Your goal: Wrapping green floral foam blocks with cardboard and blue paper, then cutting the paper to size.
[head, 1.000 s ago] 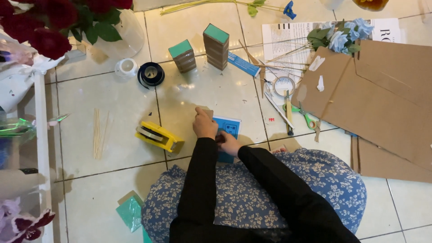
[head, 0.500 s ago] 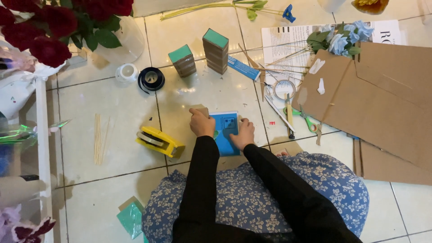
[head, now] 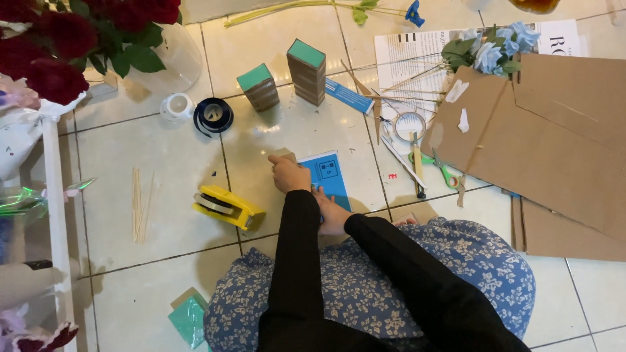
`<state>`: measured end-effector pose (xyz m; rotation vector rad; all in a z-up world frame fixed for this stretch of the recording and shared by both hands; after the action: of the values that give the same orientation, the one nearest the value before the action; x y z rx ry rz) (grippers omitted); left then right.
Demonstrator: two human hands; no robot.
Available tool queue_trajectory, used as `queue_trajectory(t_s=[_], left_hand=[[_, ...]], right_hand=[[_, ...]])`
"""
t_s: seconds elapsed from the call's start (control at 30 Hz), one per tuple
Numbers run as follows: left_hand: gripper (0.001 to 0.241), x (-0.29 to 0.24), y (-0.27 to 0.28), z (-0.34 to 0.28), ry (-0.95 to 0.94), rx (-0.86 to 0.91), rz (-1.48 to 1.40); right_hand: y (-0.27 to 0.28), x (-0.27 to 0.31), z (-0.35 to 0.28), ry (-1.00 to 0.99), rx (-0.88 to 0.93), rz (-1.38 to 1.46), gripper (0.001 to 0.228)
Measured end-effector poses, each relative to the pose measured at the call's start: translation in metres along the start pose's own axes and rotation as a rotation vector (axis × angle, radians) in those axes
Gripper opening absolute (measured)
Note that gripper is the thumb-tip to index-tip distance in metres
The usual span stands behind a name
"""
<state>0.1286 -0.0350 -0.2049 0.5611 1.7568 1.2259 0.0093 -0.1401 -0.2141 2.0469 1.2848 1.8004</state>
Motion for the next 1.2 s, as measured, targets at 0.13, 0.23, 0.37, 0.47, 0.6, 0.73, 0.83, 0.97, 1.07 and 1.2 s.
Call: queue_trajectory(t_s=[0.13, 0.23, 0.37, 0.47, 0.6, 0.73, 0.83, 0.97, 1.07, 1.2], left_hand=[[0.066, 0.003, 0.003, 0.001, -0.008, 0.009, 0.000], [0.064, 0.000, 0.006, 0.001, -0.040, 0.013, -0.002], [0.069, 0.002, 0.010, 0.001, -0.023, 0.117, -0.001], [0.067, -0.003, 0.023, -0.003, -0.040, 0.136, 0.006], [0.063, -0.007, 0.032, -0.011, -0.035, 0.099, 0.021], [0.081, 0.008, 0.006, -0.002, -0.061, 0.080, 0.077], [0.079, 0.009, 0.001, -0.001, -0.064, 0.045, 0.089], [0.077, 0.004, 0.003, 0.000, -0.062, 0.015, 0.092], [0.073, 0.003, 0.010, -0.004, -0.054, 0.019, 0.084], [0.069, -0.001, 0.016, -0.005, -0.054, 0.069, 0.080]], right_hand=[[-0.017, -0.003, 0.003, 0.016, 0.048, -0.035, 0.112], [-0.023, -0.016, 0.005, 0.015, 0.067, -0.036, 0.117], [-0.029, -0.028, 0.005, 0.053, 0.083, -0.009, 0.117], [-0.025, -0.026, 0.007, 0.056, 0.077, -0.003, 0.116], [-0.029, -0.033, 0.006, 0.059, 0.075, -0.007, 0.112], [-0.032, -0.037, 0.006, 0.059, 0.069, 0.017, 0.112], [-0.033, -0.038, 0.006, 0.075, 0.069, 0.033, 0.112], [-0.026, -0.040, 0.007, 0.081, 0.053, 0.031, 0.114], [-0.002, -0.031, 0.000, 0.053, 0.036, 0.077, 0.099], [0.055, -0.037, -0.004, -0.247, -0.262, 0.325, 0.049]])
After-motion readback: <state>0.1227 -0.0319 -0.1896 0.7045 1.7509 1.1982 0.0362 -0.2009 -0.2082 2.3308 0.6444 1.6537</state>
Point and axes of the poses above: each hand's wrist, its own z-axis towards the middle knuckle, its own y-axis out of the back of the hand, x = y × z, the point moved 8 cm from there along z, towards the middle knuckle, and after that the axes turned 10 degrees about -x, right-handed, at the moved point
